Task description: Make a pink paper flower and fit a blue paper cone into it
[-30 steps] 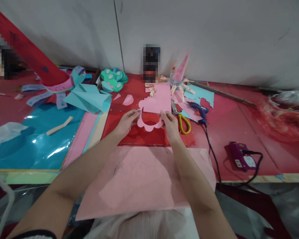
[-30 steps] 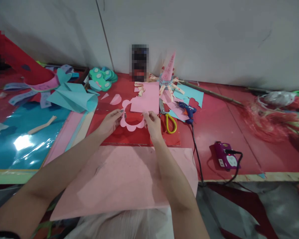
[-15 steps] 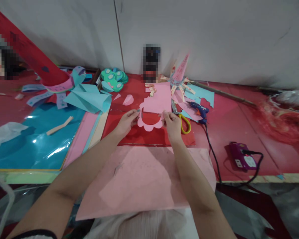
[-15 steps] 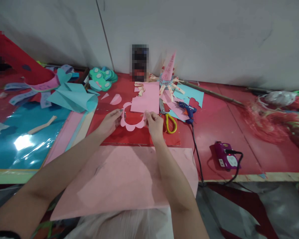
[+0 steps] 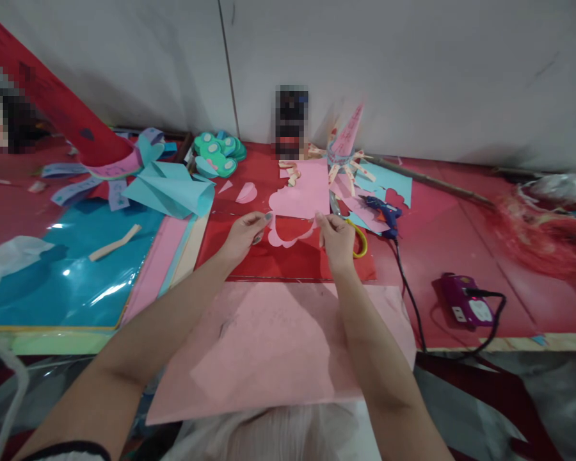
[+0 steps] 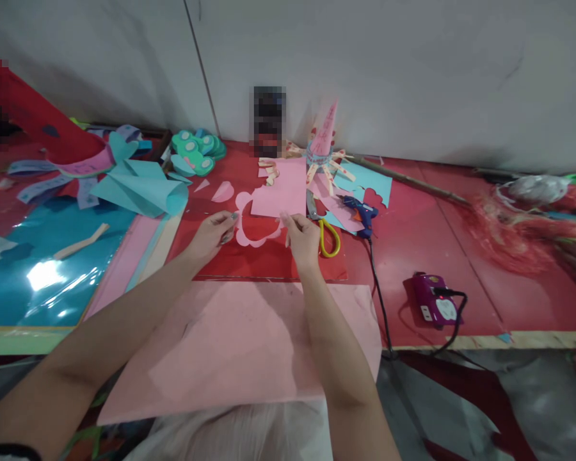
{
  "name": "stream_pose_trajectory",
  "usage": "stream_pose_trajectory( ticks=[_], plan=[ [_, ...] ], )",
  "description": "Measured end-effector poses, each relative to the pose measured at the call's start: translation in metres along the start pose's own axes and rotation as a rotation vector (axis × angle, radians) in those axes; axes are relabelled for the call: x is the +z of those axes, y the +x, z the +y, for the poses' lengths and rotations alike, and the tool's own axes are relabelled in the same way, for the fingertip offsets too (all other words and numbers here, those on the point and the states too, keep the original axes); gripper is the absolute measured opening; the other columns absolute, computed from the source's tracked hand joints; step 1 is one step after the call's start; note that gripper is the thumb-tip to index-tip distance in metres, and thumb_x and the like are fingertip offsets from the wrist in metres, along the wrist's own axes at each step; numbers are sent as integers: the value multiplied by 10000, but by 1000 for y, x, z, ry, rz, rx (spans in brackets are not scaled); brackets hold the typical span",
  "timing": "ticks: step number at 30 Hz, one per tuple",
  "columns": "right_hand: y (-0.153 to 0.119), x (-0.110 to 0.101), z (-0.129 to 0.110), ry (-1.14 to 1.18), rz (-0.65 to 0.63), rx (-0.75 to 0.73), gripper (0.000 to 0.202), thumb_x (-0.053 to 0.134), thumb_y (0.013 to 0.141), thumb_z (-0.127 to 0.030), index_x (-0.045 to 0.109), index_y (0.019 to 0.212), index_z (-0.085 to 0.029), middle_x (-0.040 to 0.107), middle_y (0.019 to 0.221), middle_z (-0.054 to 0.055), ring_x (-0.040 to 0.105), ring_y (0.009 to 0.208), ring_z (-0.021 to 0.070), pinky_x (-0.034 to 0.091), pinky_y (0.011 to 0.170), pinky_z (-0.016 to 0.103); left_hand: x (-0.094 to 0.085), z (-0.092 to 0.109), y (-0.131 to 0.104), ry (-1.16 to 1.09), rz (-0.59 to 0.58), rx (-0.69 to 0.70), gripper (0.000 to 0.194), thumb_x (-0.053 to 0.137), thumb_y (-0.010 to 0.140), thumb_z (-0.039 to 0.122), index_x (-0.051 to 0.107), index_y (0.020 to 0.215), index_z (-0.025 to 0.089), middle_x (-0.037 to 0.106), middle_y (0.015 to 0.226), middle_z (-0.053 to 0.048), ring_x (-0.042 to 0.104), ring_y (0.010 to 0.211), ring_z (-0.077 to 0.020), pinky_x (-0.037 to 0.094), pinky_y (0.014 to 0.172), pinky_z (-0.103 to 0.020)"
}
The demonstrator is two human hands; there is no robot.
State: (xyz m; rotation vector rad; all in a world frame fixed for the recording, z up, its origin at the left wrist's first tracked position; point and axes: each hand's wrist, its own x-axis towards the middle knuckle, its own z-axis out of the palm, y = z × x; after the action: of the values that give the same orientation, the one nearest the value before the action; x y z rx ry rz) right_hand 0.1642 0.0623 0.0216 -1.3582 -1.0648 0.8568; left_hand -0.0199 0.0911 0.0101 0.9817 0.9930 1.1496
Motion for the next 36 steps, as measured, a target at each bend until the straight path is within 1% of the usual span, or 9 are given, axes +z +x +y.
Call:
stream_pose_trajectory(
  ticks=[4, 8, 11, 15, 17, 20, 27, 32, 36],
  plan=[
    [2, 1, 1, 78, 27, -18, 271, 647, 731, -429, 609, 713, -161, 504, 421, -74, 316, 313, 38, 240, 352, 198, -2, -2, 2, 27, 34, 26, 268, 759, 609, 351, 598, 713, 163, 473, 470, 80, 404, 390, -26, 278, 392, -164],
    [1, 2, -1, 97, 50, -26, 365, 499, 823, -502, 607, 726, -166, 579, 518, -37, 370, 333, 42, 310, 373, 199, -4, -5, 4, -33, 18, 35, 321, 761, 602, 403, 601, 744, 163, 632, 664, 14, 619, 629, -99, 455, 539, -189],
    [1, 2, -1, 94, 46, -23, 408, 436, 854, -511, 611, 724, -167, 621, 568, -8, 422, 373, 58, 361, 411, 209, -4, -8, 5, -84, 9, 94, 334, 718, 655, 470, 600, 700, 161, 645, 710, -2, 641, 719, -118, 505, 670, -229],
    [1, 1, 1, 37, 22, -107, 229, 567, 805, -405, 592, 787, -178, 711, 737, 34, 608, 604, 111, 478, 614, 241, -4, -10, 6, -86, 2, 133, 306, 724, 659, 452, 610, 671, 168, 641, 690, 3, 626, 710, -111, 509, 744, -249],
    [2, 1, 4, 24, -3, -95, 221, 582, 796, -392, 569, 879, -187, 723, 752, 37, 637, 643, 125, 488, 652, 258, -4, -9, 6, -53, 21, 138, 293, 733, 644, 439, 614, 666, 173, 635, 679, 11, 614, 690, -109, 511, 744, -254],
    [2, 1, 7, -18, -48, -33, 298, 576, 797, -400, 533, 1008, -194, 734, 772, 47, 631, 590, 129, 476, 594, 258, -5, -7, 5, 107, 13, 171, 245, 681, 703, 414, 629, 683, 176, 650, 693, 4, 614, 686, -117, 508, 741, -264],
    [0, -1, 9, -221, -55, -53, 310, 562, 801, -416, 574, 1003, -180, 744, 811, 73, 687, 823, 199, 484, 733, 306, -5, -10, -2, 796, 1, 428, 83, 596, 794, 235, 662, 772, 190, 701, 809, -16, 632, 749, -134, 475, 740, -255],
    [3, -5, 11, -311, -16, -54, 229, 551, 802, -380, 609, 903, -182, 741, 852, 89, 684, 814, 210, 481, 710, 301, -9, -8, -3, 914, -7, 585, 129, 539, 849, 247, 652, 885, 199, 673, 901, -37, 619, 829, -144, 483, 787, -276],
    [7, -14, 14, -458, 61, -38, 204, 536, 805, -326, 628, 932, -196, 735, 835, 90, 670, 793, 227, 461, 700, 327, -18, 3, 1, 980, 160, 662, 178, 527, 830, 188, 642, 964, 214, 611, 1103, -76, 550, 1094, -212, 402, 996, -384]
  ],
)
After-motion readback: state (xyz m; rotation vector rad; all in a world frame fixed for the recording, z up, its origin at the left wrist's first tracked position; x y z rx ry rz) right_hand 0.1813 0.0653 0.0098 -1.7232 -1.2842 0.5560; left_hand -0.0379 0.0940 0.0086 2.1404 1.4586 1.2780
